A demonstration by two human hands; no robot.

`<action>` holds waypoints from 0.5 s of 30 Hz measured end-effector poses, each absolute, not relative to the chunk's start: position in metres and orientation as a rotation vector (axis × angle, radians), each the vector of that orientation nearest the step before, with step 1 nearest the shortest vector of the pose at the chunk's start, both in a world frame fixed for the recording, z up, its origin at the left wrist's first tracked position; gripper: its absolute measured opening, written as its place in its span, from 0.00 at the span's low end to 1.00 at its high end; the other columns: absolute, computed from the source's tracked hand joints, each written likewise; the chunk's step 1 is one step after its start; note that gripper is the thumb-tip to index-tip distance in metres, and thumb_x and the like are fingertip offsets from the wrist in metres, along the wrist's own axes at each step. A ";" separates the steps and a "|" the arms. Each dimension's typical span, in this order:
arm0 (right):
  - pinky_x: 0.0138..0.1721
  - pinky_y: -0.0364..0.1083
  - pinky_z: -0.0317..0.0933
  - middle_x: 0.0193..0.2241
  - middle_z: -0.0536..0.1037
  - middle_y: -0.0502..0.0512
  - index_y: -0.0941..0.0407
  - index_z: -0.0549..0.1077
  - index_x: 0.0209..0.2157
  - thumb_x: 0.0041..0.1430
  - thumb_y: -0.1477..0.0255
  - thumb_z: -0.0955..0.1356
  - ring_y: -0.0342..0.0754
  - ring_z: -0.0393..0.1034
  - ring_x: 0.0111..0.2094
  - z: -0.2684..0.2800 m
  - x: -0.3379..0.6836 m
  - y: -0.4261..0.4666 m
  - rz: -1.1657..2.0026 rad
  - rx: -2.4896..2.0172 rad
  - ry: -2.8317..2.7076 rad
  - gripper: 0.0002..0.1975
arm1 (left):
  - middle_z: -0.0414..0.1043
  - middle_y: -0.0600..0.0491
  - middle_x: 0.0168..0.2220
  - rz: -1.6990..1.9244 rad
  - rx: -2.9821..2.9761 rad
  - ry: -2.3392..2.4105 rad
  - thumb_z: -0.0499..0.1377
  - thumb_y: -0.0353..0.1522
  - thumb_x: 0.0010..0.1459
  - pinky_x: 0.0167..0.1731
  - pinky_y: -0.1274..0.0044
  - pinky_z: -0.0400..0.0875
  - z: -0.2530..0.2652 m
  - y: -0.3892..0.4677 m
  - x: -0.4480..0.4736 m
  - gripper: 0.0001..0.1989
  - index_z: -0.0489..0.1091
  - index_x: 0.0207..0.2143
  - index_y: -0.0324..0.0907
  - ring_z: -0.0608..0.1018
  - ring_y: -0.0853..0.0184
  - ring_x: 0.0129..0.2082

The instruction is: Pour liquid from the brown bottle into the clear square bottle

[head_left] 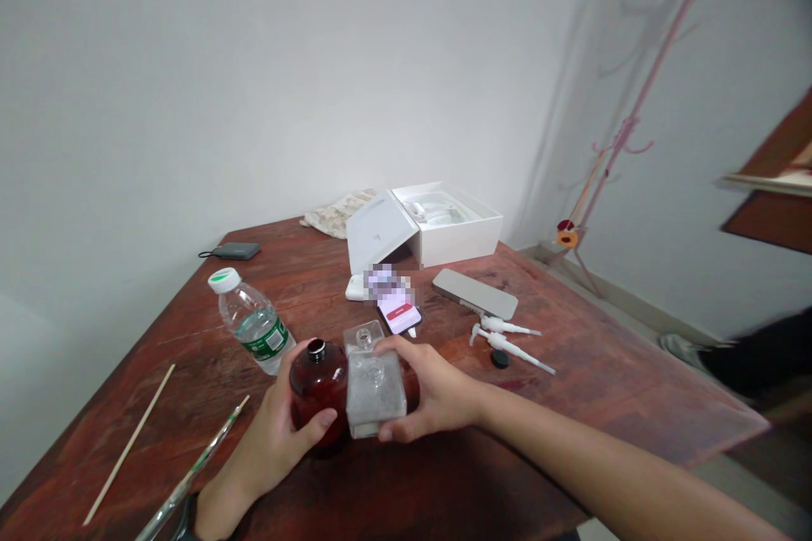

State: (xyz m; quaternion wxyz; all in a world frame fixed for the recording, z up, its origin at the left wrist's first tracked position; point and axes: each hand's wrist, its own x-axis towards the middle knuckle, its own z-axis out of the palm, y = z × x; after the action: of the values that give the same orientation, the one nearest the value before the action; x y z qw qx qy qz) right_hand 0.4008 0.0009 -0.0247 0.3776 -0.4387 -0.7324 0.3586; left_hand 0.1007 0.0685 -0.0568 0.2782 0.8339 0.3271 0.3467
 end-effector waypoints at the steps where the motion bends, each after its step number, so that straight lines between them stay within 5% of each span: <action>1: 0.45 0.49 0.74 0.45 0.86 0.55 0.53 0.71 0.57 0.41 0.60 0.86 0.56 0.82 0.44 -0.024 0.401 0.001 0.913 -1.118 -1.876 0.43 | 0.71 0.36 0.67 0.920 2.236 0.882 0.61 0.56 0.70 0.66 0.52 0.72 -0.056 0.068 0.101 0.42 0.54 0.74 0.43 0.76 0.40 0.66; 15: 0.45 0.50 0.74 0.46 0.85 0.57 0.53 0.70 0.58 0.41 0.59 0.86 0.58 0.82 0.45 -0.023 0.402 0.001 0.925 -1.143 -1.890 0.44 | 0.69 0.35 0.68 0.928 2.196 0.892 0.62 0.56 0.69 0.68 0.51 0.69 -0.062 0.069 0.099 0.45 0.54 0.76 0.42 0.74 0.39 0.67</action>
State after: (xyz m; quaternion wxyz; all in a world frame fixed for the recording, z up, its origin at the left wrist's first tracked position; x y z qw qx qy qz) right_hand 0.4021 0.0009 -0.0229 0.3650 -0.4444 -0.7348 0.3596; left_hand 0.0986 0.0693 -0.0619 0.2938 0.8247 0.3349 0.3485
